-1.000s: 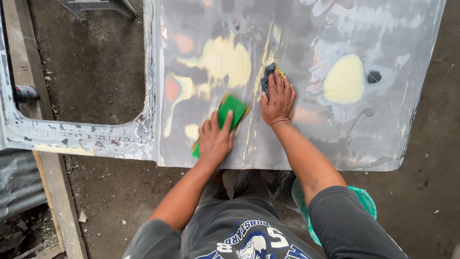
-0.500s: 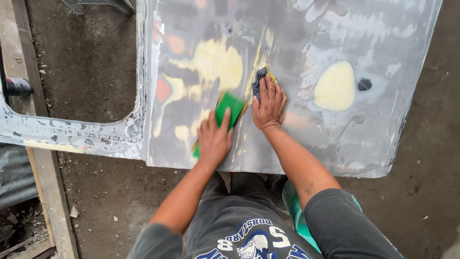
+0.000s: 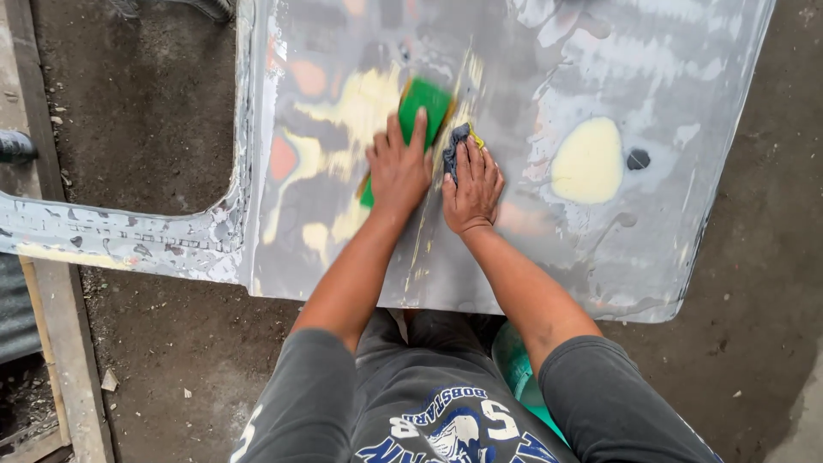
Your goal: The person sands a large, flat metal sheet using a green sanding block and a cloth. They repeatedly wipe the surface with the cloth and rinse the sanding block in a green bucket of water. The person works on the flat surface and the edges of the sheet.
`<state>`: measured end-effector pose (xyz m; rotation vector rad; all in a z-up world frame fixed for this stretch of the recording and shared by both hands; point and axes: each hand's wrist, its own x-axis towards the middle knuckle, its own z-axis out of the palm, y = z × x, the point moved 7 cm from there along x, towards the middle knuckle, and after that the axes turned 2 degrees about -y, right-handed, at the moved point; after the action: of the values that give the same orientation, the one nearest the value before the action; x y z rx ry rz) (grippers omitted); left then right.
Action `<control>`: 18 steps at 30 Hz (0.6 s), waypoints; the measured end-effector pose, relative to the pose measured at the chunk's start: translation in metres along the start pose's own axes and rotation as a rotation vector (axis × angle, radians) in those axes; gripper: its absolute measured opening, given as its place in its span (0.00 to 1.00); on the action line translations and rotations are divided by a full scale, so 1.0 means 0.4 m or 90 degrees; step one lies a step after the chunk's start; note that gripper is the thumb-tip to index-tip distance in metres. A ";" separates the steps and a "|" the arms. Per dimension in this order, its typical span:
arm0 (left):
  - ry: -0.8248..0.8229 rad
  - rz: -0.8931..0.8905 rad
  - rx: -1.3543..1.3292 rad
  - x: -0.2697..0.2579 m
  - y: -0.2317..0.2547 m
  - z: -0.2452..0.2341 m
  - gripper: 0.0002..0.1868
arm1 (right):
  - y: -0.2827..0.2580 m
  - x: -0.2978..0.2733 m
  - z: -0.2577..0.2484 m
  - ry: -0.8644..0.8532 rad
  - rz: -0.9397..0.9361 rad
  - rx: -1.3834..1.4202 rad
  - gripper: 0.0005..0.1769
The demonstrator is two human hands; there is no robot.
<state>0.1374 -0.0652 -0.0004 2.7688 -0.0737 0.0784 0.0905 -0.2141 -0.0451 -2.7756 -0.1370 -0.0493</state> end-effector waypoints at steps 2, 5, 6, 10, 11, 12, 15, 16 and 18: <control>-0.027 -0.002 0.000 -0.140 -0.007 -0.039 0.39 | -0.003 0.005 0.000 -0.001 -0.009 0.002 0.37; -0.084 0.001 -0.004 -0.325 -0.024 -0.071 0.40 | -0.007 0.008 0.005 -0.002 -0.012 0.002 0.37; -0.114 0.002 -0.008 -0.384 -0.028 -0.074 0.41 | -0.004 0.003 0.005 -0.004 -0.007 0.000 0.37; -0.064 0.022 0.024 -0.305 -0.041 -0.055 0.38 | -0.007 0.012 0.009 -0.007 -0.011 -0.002 0.37; -0.035 0.010 0.018 -0.231 -0.040 -0.052 0.38 | -0.002 0.012 0.005 -0.004 -0.009 -0.007 0.37; -0.007 -0.002 0.012 -0.158 -0.039 -0.048 0.37 | 0.002 0.011 0.002 -0.001 -0.006 -0.011 0.37; -0.003 -0.039 0.011 0.055 -0.052 -0.002 0.38 | -0.006 0.009 0.004 0.000 -0.011 -0.004 0.37; -0.002 -0.041 0.009 0.055 -0.052 -0.004 0.38 | -0.005 0.008 0.004 -0.001 -0.014 -0.006 0.37; -0.002 -0.043 0.008 0.053 -0.054 -0.014 0.38 | -0.007 0.005 0.001 0.005 -0.012 0.004 0.37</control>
<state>0.1598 -0.0440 -0.0015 2.7811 0.0202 0.0574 0.0923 -0.2112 -0.0445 -2.7676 -0.1618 -0.0642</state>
